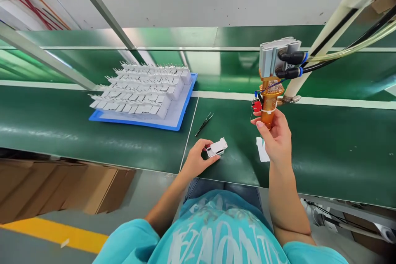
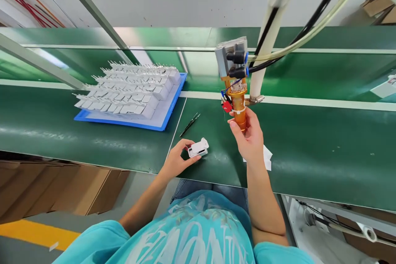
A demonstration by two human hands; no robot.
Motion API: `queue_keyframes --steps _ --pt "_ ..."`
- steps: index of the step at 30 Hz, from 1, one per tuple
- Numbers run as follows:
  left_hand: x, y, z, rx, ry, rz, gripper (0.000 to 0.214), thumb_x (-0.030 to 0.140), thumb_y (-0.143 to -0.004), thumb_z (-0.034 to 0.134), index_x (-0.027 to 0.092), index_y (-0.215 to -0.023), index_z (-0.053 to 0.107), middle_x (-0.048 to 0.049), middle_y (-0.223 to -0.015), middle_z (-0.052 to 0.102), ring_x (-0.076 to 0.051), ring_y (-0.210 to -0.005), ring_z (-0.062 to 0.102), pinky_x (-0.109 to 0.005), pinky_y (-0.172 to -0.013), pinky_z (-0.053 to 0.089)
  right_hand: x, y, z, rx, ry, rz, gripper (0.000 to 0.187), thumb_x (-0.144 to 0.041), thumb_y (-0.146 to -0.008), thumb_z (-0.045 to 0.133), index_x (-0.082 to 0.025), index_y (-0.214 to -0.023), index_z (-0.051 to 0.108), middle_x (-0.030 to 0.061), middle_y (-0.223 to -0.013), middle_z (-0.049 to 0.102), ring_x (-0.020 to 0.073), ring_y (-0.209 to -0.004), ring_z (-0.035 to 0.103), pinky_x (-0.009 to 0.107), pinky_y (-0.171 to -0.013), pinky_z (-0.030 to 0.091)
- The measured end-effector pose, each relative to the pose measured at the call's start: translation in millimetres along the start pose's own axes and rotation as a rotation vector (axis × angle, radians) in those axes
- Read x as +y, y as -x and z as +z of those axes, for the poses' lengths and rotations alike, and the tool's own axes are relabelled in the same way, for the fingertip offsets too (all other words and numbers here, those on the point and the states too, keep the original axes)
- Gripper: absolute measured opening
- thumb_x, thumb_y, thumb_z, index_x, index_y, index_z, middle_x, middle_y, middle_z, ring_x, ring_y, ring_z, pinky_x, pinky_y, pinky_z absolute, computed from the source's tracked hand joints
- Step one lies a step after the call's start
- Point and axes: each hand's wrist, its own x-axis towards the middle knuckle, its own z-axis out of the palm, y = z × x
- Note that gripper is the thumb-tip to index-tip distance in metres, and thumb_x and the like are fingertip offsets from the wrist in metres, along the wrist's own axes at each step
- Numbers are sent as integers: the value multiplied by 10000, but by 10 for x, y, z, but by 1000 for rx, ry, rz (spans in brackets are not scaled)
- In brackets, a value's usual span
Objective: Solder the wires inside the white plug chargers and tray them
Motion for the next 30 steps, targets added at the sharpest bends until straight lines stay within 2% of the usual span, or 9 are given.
queue_keyframes --steps 6,10,13,16,20,25,30 --pt "-39 -31 66 52 208 -39 311 377 -875 591 218 -1141 614 -29 -908 649 -156 -822 617 -281 -750 517 -64 51 96 -12 -22 -12 368 -353 -833 688 -261 -1167 565 26 -1021 684 143 -793 647 322 -751 558" --pt "-76 -48 59 74 176 14 285 372 -944 486 214 -1026 708 -77 -1070 643 -167 -883 638 -278 -728 524 -105 45 113 -39 -2 -19 308 -363 -828 693 -252 -1095 588 19 -969 680 130 -730 611 281 -655 528" --pt "-113 -18 117 64 41 111 289 411 -885 597 214 -1076 690 -99 -1198 627 -222 -1010 622 -348 -833 528 -133 26 143 -66 28 -11 237 -377 -835 683 -234 -1005 602 14 -921 667 119 -688 579 260 -594 492" --pt "-135 16 227 61 -72 191 404 401 -740 777 203 -1074 663 -90 -1126 679 -258 -1010 609 -423 -908 505 -150 19 203 -80 24 -14 238 -381 -832 687 -227 -983 586 9 -898 666 114 -669 566 253 -575 477" --pt "-104 66 337 99 -32 243 312 315 -816 720 207 -1100 645 -65 -960 716 -218 -899 647 -343 -786 538 -172 39 297 -83 24 -14 280 -391 -813 708 -226 -989 565 2 -879 667 104 -632 558 250 -557 474" --pt "-45 114 322 166 79 360 292 297 -848 688 221 -1126 637 -82 -1053 719 -220 -976 675 -338 -833 548 -195 64 366 -81 8 -27 262 -382 -817 707 -229 -969 559 -8 -862 665 91 -595 540 246 -541 463" --pt "-49 131 276 180 109 340 306 246 -835 696 219 -1134 640 -88 -1066 718 -220 -988 678 -341 -845 553 -201 65 392 -67 -11 -39 269 -390 -814 707 -233 -968 553 -12 -852 663 94 -601 557 244 -539 475"
